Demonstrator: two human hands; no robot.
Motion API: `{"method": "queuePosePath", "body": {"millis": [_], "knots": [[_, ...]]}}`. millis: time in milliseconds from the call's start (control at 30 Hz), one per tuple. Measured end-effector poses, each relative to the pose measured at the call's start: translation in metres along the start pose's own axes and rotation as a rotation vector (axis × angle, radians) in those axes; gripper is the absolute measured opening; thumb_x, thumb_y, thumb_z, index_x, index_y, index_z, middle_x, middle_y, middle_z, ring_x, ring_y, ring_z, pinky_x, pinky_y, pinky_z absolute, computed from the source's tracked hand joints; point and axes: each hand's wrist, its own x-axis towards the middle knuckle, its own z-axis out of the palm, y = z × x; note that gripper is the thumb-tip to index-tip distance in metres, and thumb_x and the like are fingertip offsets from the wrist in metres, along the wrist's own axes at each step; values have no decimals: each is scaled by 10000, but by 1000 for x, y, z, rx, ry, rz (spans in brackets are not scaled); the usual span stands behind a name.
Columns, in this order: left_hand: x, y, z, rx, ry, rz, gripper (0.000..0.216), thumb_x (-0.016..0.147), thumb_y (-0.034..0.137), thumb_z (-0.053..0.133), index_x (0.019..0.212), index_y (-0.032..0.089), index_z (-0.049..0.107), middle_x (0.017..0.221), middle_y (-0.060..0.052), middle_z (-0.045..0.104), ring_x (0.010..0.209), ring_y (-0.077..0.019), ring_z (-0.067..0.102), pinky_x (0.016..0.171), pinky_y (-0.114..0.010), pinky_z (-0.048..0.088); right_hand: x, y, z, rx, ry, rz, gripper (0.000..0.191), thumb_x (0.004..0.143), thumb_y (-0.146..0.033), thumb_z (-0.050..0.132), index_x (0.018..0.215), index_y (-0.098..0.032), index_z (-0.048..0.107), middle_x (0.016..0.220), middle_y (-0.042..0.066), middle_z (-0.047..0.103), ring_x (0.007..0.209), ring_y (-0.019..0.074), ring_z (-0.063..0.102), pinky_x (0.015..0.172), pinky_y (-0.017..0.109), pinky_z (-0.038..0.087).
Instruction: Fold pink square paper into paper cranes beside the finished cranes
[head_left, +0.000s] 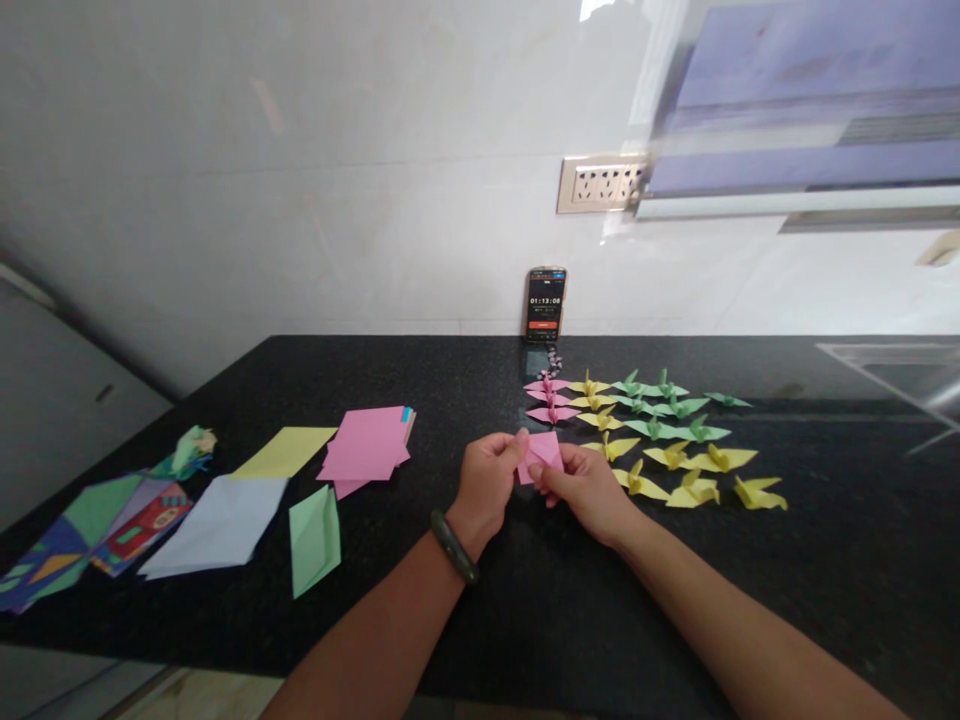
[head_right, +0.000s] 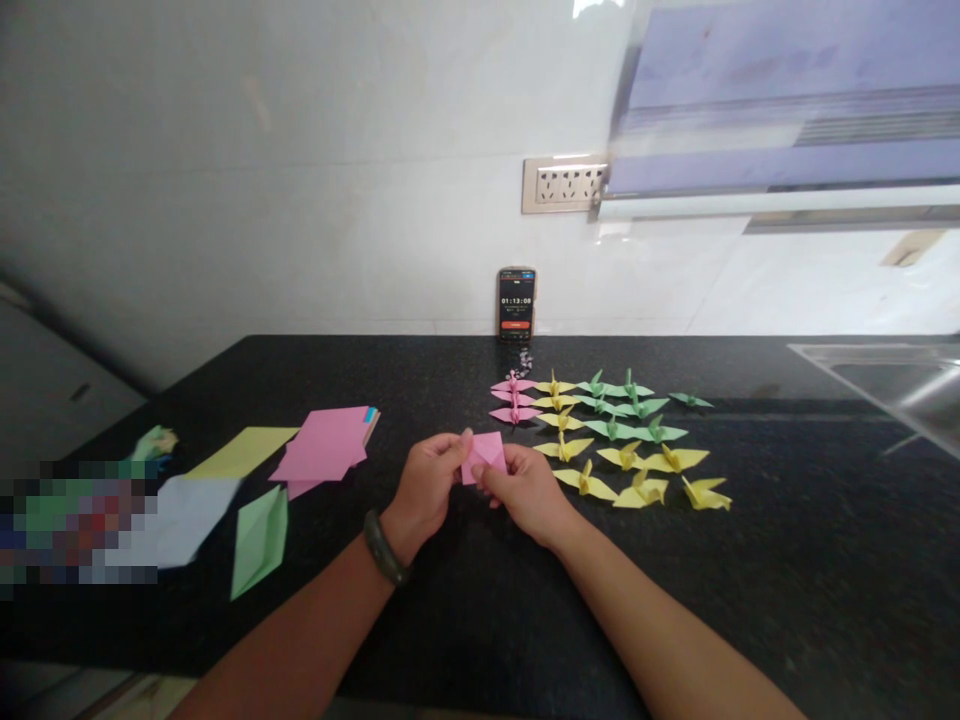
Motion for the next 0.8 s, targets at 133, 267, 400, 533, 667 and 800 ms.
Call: {"method": "queuePosePath", "body": {"millis": [133,267,400,533,667,800], "knots": [[2,-1,-1,-2,-36,-7,398,680,502,574,569,120,562,504,7,499,456,-79,414,439,-204,307,0,0,-1,30,28,10,259,680,-388,626,642,-139,569,548,-24,506,447,61,425,416,188,397],[2,0,-3,116,45,83,362,660,458,611,535,122,568,478,22,474,459,-75,387,441,-202,296,-1,-2,-1,6,3,4,284,654,-414,650,701,-140,591,582,-19,533,470,68,440,416,185,399],[1,3,-3,157,83,126,356,662,435,613,490,132,542,449,38,434,448,-69,355,429,-203,268,-1,-2,-1,-14,53,22,313,696,-453,600,666,-142,594,556,-11,546,466,77,465,430,195,399],[0,5,-3,113,61,89,361,671,445,602,509,124,565,450,36,432,446,-67,351,428,-205,267,0,-2,-2,-60,88,-22,293,702,-428,599,633,-143,603,538,-11,548,465,86,468,449,210,399],[1,4,-2,61,33,63,354,676,449,601,575,110,604,481,20,474,457,-70,392,441,-202,305,-1,-2,-3,-132,157,-82,260,713,-401,596,709,-144,638,549,-4,560,470,102,479,460,231,413],[1,4,-1,-36,65,-54,382,636,475,641,719,103,621,580,-18,568,502,-92,497,495,-216,402,-2,-3,-10,-387,370,-319,190,766,-327,556,760,-181,676,650,25,620,608,150,563,584,273,459]]}}
